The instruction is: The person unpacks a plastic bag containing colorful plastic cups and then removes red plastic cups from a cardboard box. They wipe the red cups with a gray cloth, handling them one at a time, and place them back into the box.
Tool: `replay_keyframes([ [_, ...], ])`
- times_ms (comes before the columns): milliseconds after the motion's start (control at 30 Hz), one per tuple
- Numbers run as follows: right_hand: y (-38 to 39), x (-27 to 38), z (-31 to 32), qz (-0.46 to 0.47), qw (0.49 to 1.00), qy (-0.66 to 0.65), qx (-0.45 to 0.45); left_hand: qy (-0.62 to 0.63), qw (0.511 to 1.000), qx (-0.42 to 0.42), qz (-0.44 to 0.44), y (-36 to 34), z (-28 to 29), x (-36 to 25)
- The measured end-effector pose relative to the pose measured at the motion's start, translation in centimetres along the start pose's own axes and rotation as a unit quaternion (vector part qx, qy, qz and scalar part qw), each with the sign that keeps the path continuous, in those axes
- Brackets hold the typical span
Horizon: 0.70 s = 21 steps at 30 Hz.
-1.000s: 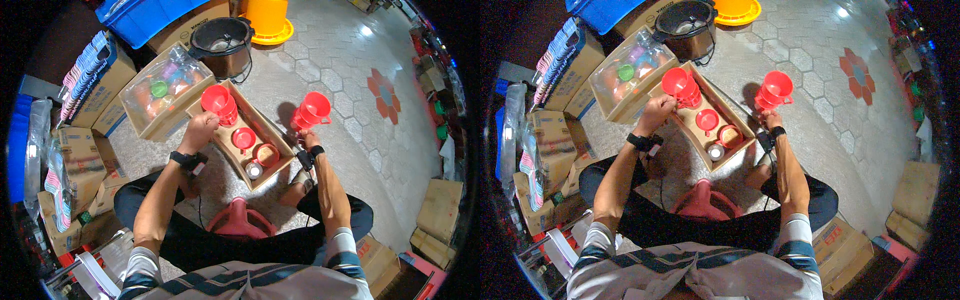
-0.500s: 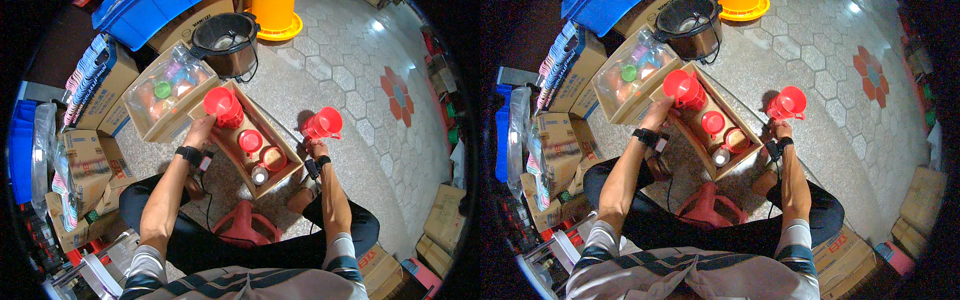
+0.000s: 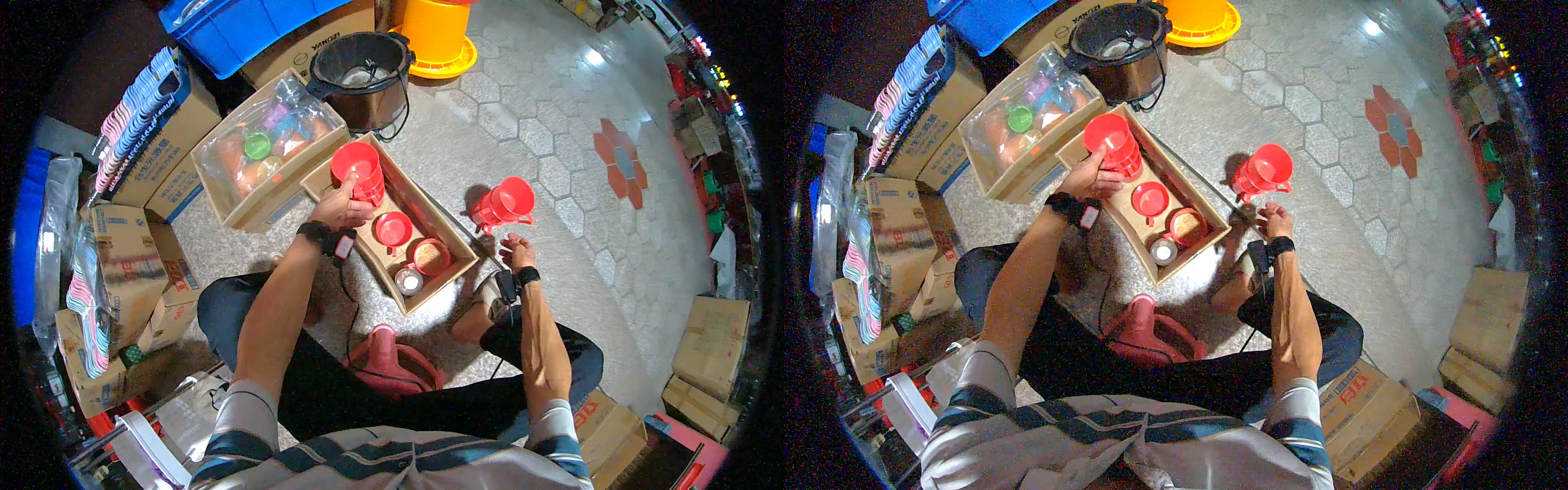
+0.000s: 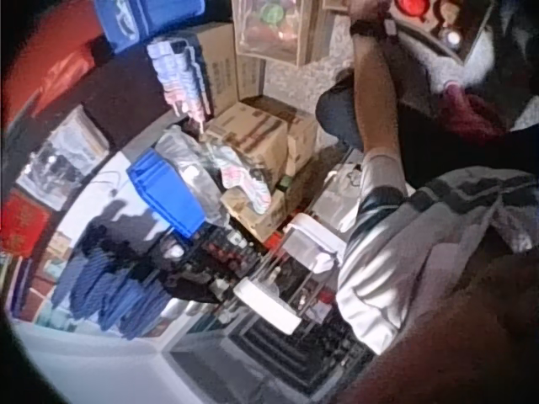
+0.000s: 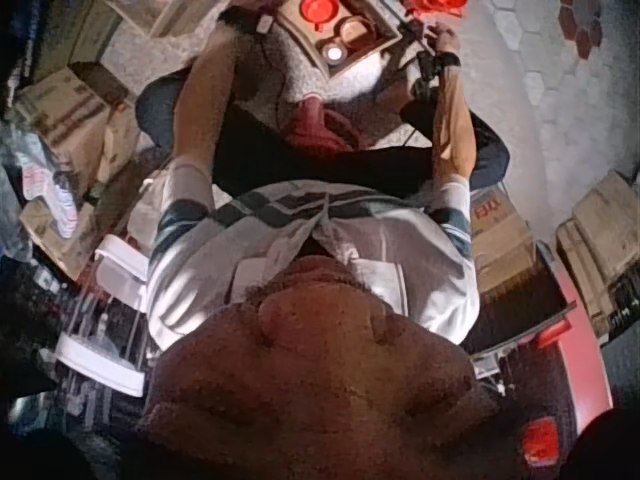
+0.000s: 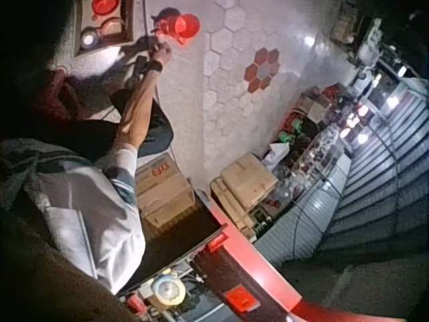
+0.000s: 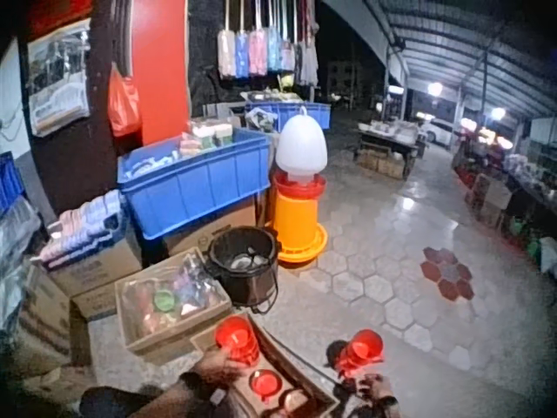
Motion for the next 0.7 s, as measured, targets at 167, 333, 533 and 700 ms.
replay_keyframes([
  [167,6.0,3.4,-2.7,0.08,0.996,0.042,0.006,0.025,0.998,-0.054,-0.01,-0.3,-0.2,0.3],
  [333,11.6,2.8,-11.1,0.138,0.974,0.054,0.169,0.046,0.998,-0.052,-0.013,-0.8,0.3,0.9],
  [533,12.1,-1.8,-21.5,0.101,0.952,0.113,0.266,0.008,0.995,-0.099,-0.015,0.3,1.6,1.2],
  [700,9.1,-6.9,-28.7,-0.003,0.945,0.194,0.263,0.002,0.995,-0.095,-0.029,1.8,1.8,1.0],
])
Point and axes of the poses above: each hand's wrist, its own y-axis away from the middle knuckle, its own z-axis out of the back of the hand, x = y × z, the point moved 6 cm from there along -y, towards the middle knuckle, and after that the axes turned 12 degrees about -y, right-handed, at the moved point
